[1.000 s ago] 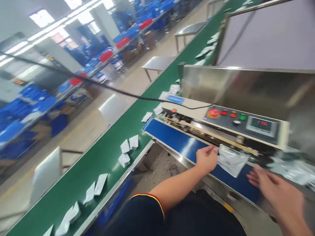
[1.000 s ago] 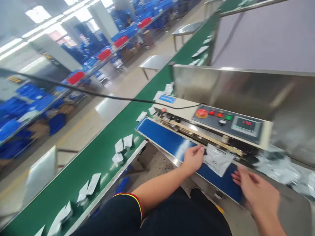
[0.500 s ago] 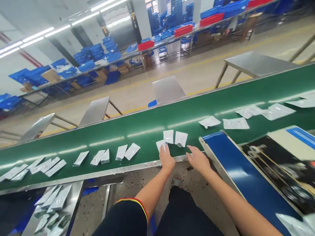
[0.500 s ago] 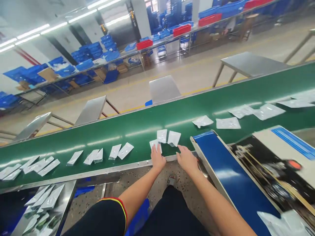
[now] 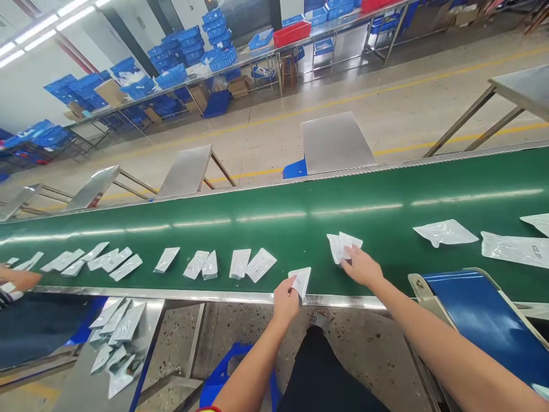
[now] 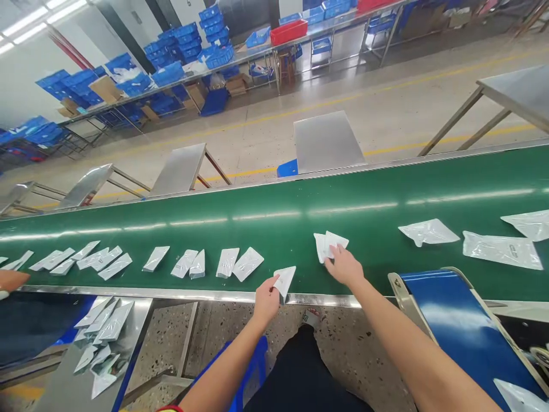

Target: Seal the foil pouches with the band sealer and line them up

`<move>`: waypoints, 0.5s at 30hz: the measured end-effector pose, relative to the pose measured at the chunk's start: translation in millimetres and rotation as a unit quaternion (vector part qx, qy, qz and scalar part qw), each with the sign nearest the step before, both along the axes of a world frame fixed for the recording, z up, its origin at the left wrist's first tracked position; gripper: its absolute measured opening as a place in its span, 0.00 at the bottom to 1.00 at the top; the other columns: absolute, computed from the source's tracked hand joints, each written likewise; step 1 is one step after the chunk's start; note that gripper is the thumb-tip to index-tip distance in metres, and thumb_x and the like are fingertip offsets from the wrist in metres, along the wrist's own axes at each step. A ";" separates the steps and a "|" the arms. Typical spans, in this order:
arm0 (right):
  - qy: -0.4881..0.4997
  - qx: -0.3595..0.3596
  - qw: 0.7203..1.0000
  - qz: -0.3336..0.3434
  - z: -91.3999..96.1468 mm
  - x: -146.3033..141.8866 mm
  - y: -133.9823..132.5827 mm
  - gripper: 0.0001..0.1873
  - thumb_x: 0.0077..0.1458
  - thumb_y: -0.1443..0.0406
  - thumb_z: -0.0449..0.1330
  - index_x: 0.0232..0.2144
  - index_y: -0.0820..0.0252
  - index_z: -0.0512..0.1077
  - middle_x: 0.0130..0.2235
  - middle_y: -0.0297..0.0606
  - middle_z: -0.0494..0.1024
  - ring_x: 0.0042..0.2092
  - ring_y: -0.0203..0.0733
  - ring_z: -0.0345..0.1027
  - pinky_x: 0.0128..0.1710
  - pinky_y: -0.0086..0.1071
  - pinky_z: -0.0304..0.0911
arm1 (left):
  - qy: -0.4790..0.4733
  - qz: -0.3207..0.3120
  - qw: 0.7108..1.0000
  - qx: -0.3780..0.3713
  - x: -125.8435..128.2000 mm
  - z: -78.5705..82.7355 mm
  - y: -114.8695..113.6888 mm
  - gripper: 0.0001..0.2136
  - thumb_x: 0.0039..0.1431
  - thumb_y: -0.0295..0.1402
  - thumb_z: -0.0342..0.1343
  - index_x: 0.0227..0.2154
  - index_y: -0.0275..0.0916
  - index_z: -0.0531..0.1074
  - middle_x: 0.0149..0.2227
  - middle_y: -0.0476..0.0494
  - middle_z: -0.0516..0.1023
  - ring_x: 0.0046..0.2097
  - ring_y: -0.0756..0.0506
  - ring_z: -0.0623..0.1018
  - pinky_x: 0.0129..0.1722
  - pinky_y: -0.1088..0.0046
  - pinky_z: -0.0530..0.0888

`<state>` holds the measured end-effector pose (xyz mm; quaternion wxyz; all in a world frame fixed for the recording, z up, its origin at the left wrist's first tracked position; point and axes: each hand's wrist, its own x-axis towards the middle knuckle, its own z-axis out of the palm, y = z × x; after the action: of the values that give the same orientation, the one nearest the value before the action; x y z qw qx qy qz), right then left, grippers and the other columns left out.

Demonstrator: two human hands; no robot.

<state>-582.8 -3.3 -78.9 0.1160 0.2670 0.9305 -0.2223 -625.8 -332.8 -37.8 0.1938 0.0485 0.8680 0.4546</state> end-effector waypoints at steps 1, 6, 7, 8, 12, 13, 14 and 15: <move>-0.010 -0.005 1.000 0.008 0.8 -1.8 -8.9 0.37 0.69 0.53 0.61 0.75 0.56 0.68 0.79 0.54 0.60 0.71 0.66 0.65 0.63 0.52 0.71 | -0.008 0.004 1.000 -0.002 1.9 4.6 -4.8 0.22 0.65 0.28 0.56 0.57 0.37 0.87 0.61 0.35 0.86 0.62 0.36 0.83 0.68 0.59 0.75; -0.039 -0.033 0.999 -0.012 23.6 -9.2 -23.1 0.29 0.73 0.65 0.49 0.71 0.61 0.72 0.74 0.64 0.66 0.54 0.63 0.80 0.54 0.53 0.72 | -0.029 -0.102 0.994 -0.039 5.1 46.9 -6.8 0.21 0.68 0.33 0.52 0.52 0.37 0.89 0.50 0.39 0.91 0.50 0.37 0.85 0.53 0.65 0.77; -0.036 -0.042 0.998 -0.021 32.6 -9.3 -21.5 0.28 0.73 0.67 0.47 0.67 0.62 0.75 0.69 0.64 0.73 0.52 0.62 0.81 0.53 0.52 0.72 | -0.040 -0.147 0.987 -0.057 5.3 58.4 -1.8 0.21 0.67 0.34 0.52 0.49 0.38 0.90 0.45 0.41 0.91 0.45 0.39 0.85 0.48 0.67 0.76; -0.031 -0.053 0.998 -0.029 43.2 -7.2 -19.9 0.27 0.73 0.68 0.46 0.63 0.62 0.78 0.63 0.63 0.79 0.51 0.61 0.81 0.52 0.49 0.71 | -0.053 -0.196 0.976 -0.077 6.0 70.1 5.0 0.20 0.66 0.34 0.52 0.46 0.37 0.91 0.40 0.43 0.90 0.40 0.41 0.83 0.43 0.69 0.74; 0.022 -0.106 0.992 -0.068 97.2 44.0 -19.4 0.22 0.71 0.67 0.50 0.50 0.59 0.84 0.47 0.53 0.87 0.47 0.53 0.82 0.46 0.37 0.69 | -0.084 -0.400 0.905 -0.115 21.0 109.4 48.9 0.16 0.60 0.30 0.55 0.34 0.36 0.90 0.27 0.47 0.82 0.30 0.47 0.72 0.32 0.72 0.63; 0.039 -0.117 0.989 -0.083 112.2 70.5 -20.8 0.20 0.71 0.66 0.51 0.48 0.57 0.84 0.45 0.49 0.87 0.45 0.50 0.82 0.44 0.34 0.68 | -0.086 -0.453 0.881 -0.110 28.9 116.4 63.5 0.16 0.59 0.29 0.55 0.33 0.36 0.90 0.26 0.47 0.81 0.29 0.47 0.70 0.32 0.71 0.62; 0.057 -0.133 0.984 -0.101 127.5 102.4 -22.3 0.20 0.71 0.65 0.51 0.46 0.56 0.85 0.42 0.45 0.87 0.42 0.47 0.81 0.42 0.32 0.68 | -0.085 -0.503 0.854 -0.101 38.5 122.6 79.4 0.15 0.58 0.29 0.55 0.32 0.36 0.89 0.26 0.47 0.81 0.29 0.47 0.69 0.31 0.71 0.61; 0.080 -0.159 0.976 -0.125 143.0 139.3 -23.7 0.20 0.70 0.64 0.51 0.44 0.55 0.85 0.38 0.42 0.86 0.38 0.45 0.80 0.39 0.31 0.68 | -0.083 -0.550 0.826 -0.094 49.9 128.3 96.4 0.14 0.58 0.29 0.56 0.32 0.37 0.89 0.25 0.46 0.81 0.28 0.47 0.68 0.32 0.71 0.62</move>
<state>-443.5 -26.9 64.1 0.0538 0.3406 0.8488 -0.4007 -575.9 -236.4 90.6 0.4867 0.4612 0.7169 0.1911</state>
